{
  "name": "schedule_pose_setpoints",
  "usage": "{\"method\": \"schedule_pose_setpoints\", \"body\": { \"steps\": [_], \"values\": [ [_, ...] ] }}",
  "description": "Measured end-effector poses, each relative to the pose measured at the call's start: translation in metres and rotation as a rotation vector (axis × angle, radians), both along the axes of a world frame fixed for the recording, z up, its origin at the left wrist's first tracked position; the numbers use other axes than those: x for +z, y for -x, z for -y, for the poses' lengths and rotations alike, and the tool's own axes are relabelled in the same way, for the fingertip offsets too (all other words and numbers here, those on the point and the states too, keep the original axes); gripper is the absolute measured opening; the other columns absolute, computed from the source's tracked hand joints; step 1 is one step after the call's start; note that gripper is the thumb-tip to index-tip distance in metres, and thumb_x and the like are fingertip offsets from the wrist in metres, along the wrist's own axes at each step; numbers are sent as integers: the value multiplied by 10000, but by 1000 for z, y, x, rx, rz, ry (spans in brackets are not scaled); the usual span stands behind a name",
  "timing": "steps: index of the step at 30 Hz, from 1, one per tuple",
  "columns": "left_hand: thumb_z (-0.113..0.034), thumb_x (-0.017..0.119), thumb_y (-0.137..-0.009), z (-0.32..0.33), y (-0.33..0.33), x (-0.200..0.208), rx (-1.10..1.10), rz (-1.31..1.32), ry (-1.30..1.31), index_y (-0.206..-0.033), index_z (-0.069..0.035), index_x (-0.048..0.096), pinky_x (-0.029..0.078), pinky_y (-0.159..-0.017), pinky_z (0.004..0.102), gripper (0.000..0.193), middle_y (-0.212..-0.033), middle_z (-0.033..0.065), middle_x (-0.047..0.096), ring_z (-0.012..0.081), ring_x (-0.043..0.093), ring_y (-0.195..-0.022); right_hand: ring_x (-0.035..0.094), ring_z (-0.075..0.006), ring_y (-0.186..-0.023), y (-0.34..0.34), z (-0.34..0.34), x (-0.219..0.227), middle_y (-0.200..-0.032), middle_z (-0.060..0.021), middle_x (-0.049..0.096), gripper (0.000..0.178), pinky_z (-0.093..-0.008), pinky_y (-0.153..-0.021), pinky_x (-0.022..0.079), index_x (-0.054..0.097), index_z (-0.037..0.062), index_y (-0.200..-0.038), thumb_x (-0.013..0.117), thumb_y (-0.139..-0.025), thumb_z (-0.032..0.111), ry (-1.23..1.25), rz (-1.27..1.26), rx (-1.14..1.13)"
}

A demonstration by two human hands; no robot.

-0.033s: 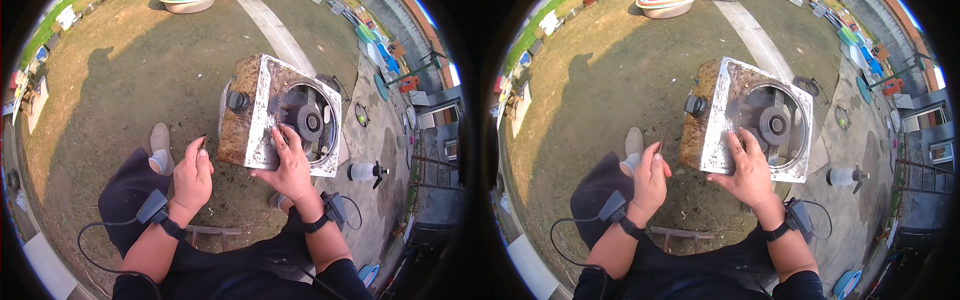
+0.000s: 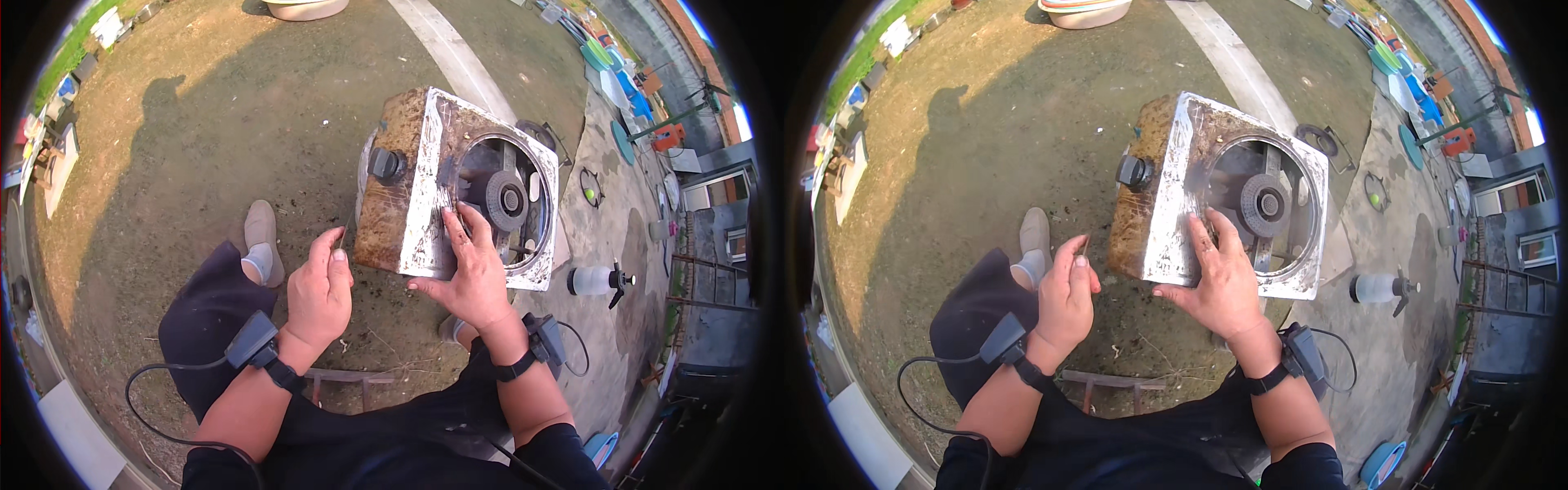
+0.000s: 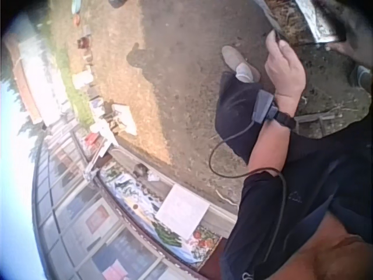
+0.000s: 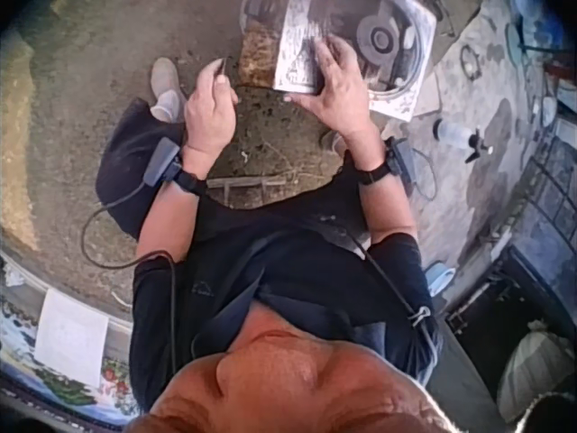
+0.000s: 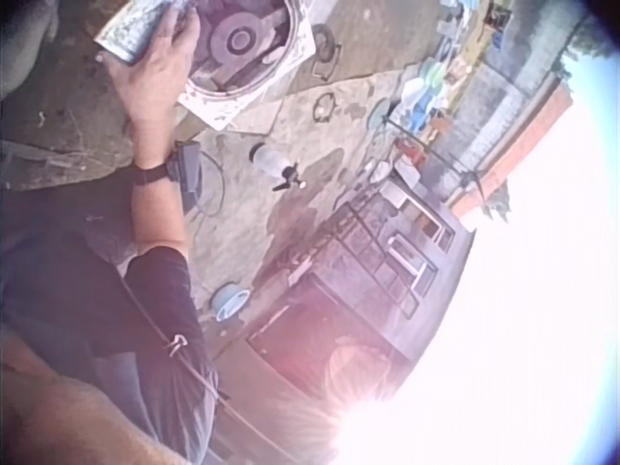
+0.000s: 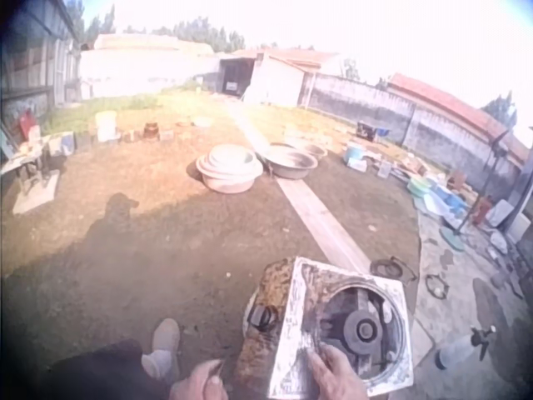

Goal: The person is using a piece of metal to scrape rust and clean a gas stove burner housing.

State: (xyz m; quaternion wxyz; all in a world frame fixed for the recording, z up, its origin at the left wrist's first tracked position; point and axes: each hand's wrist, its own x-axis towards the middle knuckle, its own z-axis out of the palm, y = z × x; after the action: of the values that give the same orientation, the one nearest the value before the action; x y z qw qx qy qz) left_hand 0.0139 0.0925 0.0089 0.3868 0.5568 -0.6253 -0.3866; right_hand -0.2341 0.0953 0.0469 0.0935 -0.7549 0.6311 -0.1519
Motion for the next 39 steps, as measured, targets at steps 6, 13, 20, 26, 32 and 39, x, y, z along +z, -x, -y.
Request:
{"method": "schedule_pose_setpoints", "body": {
  "steps": [6,13,20,26,32,39],
  "values": [
    [-77,591,-1006,2,16,4,-126,110,313,-1378,-15,599,525,-669,435,377,-872,163,648,352,659,-730,624,-455,-1276,1,2,-2,-1560,-242,428,1176,-495,-1001,584,477,84,-1569,983,-612,543,40,-12,-5],
    [-36,611,-981,5,28,-12,-142,139,353,-1347,-29,617,525,-713,416,367,-1084,179,575,328,624,-830,661,-444,-1220,3,5,-7,-1547,-253,436,1171,-478,-950,608,509,71,-1546,981,-595,564,47,-16,16],
    [-52,621,-987,4,34,-16,-173,152,417,-1344,-38,623,528,-735,429,357,-1088,178,572,328,626,-867,663,-440,-1211,4,5,-11,-1536,-260,447,1165,-475,-945,609,514,66,-1540,979,-593,561,83,-20,24],
    [-53,622,-983,8,33,-21,-143,142,429,-1327,-38,636,532,-737,434,345,-1080,178,577,332,627,-866,663,-439,-1207,1,8,-12,-1531,-259,452,1177,-475,-935,611,497,72,-1553,978,-596,558,93,-40,13],
    [-46,610,-1000,13,35,-25,-108,154,444,-1323,-23,631,528,-742,428,324,-1092,180,575,336,627,-866,664,-435,-1207,1,8,-13,-1529,-259,453,1164,-471,-921,615,503,85,-1552,980,-599,554,108,-40,22],
    [-48,600,-1018,17,35,-29,-82,112,382,-1310,-18,627,526,-760,443,295,-1100,184,572,348,628,-884,662,-438,-1210,2,8,-15,-1528,-259,454,1164,-473,-922,616,505,84,-1549,982,-597,552,106,-18,20]
  ]
}}
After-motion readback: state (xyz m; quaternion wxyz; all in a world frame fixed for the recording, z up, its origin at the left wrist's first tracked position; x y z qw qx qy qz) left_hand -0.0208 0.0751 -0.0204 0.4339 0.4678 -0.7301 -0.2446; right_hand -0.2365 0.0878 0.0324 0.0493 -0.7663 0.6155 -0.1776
